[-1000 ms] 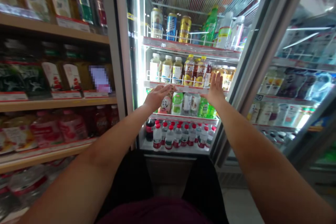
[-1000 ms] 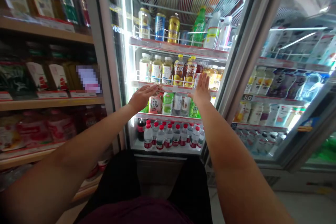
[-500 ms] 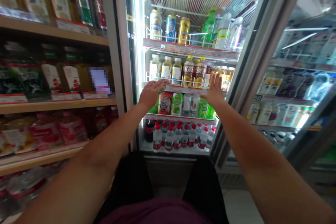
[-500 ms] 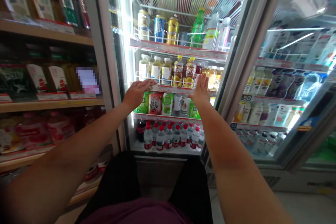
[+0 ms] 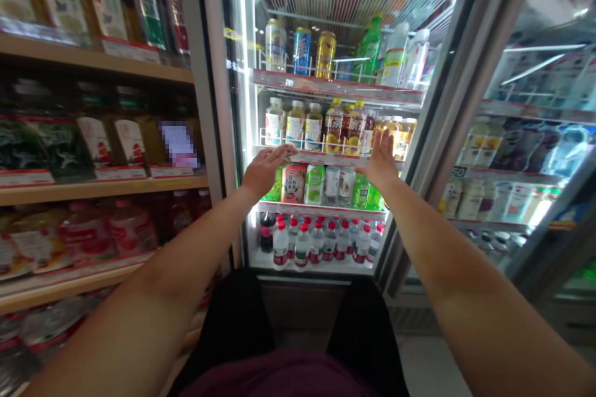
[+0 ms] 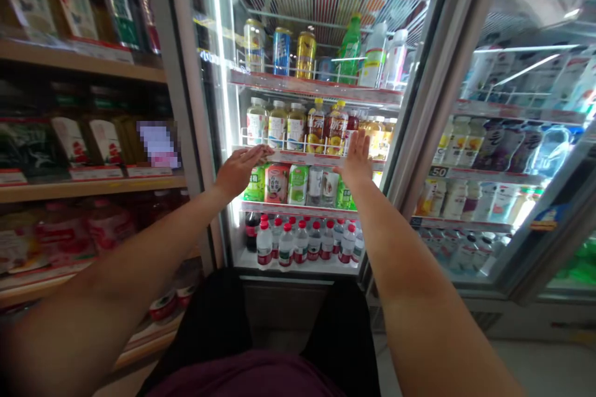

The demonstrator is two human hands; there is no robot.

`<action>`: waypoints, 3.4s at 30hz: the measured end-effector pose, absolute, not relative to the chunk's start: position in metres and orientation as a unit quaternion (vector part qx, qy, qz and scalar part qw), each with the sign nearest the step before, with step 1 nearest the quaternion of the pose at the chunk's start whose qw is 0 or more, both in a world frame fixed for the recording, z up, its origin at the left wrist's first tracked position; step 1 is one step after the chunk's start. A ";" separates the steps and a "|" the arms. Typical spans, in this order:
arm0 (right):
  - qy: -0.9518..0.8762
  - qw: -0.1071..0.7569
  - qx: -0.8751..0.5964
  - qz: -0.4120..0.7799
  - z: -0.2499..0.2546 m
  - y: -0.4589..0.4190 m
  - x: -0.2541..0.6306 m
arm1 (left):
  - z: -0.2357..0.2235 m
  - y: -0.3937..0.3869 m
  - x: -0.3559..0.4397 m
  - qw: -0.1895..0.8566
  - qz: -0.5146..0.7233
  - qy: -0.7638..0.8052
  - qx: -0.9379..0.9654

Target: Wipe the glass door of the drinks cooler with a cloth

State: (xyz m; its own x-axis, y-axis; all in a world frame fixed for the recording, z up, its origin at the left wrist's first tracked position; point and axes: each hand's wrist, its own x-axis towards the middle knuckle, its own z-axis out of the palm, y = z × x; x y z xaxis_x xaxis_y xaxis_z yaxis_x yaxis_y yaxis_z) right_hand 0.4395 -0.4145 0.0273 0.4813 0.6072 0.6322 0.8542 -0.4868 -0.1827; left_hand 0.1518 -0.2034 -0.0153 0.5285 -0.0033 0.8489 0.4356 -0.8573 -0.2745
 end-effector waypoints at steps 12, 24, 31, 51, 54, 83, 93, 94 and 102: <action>-0.436 0.235 -0.832 -0.250 0.029 -0.417 0.435 | -0.019 -0.206 0.150 0.209 -0.454 -0.129 -0.857; -0.441 0.239 -0.827 -0.255 0.027 -0.416 0.437 | -0.022 -0.213 0.154 0.222 -0.431 -0.118 -0.867; -0.447 0.240 -0.822 -0.259 0.027 -0.415 0.439 | -0.008 -0.206 0.162 0.223 -0.460 -0.134 -0.849; -0.456 0.258 -0.808 -0.269 0.024 -0.414 0.441 | -0.021 -0.229 0.191 0.236 -0.405 -0.122 -0.875; -0.452 0.257 -0.814 -0.259 0.026 -0.416 0.439 | -0.013 -0.229 0.193 0.247 -0.407 -0.111 -0.872; -0.447 0.248 -0.820 -0.258 0.024 -0.416 0.440 | -0.006 -0.244 0.228 0.208 -0.403 -0.090 -0.887; -0.446 0.251 -0.820 -0.256 0.025 -0.419 0.434 | -0.003 -0.247 0.235 0.219 -0.396 -0.073 -0.889; -0.446 0.250 -0.820 -0.256 0.025 -0.418 0.434 | -0.004 -0.247 0.236 0.218 -0.397 -0.076 -0.888; -0.453 0.256 -0.810 -0.270 0.020 -0.416 0.440 | -0.011 -0.247 0.239 0.220 -0.398 -0.046 -0.890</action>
